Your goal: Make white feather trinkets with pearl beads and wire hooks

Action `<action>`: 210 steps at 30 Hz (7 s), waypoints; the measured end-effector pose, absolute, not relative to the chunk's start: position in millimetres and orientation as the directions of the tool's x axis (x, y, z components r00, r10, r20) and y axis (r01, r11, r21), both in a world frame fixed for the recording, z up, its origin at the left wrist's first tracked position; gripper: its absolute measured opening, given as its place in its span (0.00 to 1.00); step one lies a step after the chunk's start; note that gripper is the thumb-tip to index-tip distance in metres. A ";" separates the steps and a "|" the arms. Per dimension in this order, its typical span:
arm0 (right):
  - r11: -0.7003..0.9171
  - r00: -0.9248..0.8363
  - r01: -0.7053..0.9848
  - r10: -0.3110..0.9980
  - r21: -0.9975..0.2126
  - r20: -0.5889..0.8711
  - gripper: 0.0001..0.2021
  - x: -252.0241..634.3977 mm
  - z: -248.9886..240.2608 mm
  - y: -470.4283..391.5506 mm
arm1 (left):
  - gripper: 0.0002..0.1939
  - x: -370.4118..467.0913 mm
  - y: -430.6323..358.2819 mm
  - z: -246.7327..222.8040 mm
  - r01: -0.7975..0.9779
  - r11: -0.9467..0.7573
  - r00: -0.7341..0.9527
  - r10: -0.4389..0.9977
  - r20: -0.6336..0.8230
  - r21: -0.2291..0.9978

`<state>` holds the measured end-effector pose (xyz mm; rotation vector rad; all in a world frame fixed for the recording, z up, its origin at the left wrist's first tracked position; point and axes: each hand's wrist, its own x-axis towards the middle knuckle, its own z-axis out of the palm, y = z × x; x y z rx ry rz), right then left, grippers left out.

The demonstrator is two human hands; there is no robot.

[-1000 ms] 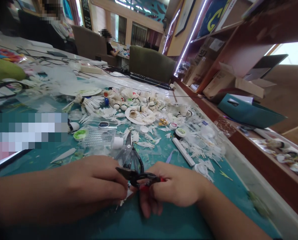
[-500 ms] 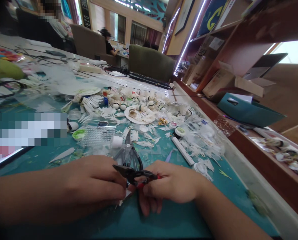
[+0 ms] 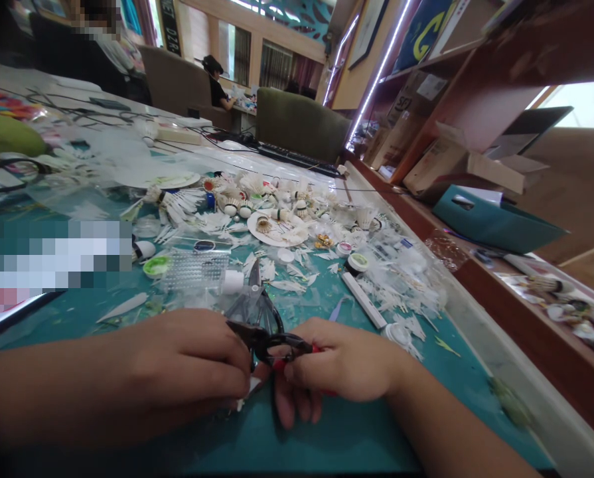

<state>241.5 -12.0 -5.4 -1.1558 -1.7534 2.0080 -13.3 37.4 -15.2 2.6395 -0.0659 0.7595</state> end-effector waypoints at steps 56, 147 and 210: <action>0.420 -0.376 0.769 0.907 -0.481 0.191 0.11 236.0 11.4 -23.3 | 0.07 -16.6 39.5 -4.5 0.008 -0.538 0.647 0.646 0.406 0.843; 0.415 -0.339 0.821 0.907 -0.392 0.249 0.02 218.5 -0.8 -30.7 | 0.06 -14.2 37.6 -1.8 -0.065 -0.560 0.524 0.685 0.506 0.826; 0.333 -0.485 0.872 0.686 0.359 0.543 0.22 232.0 -14.7 -28.0 | 0.10 -9.9 39.4 0.6 0.205 -0.131 0.635 0.772 -0.030 0.970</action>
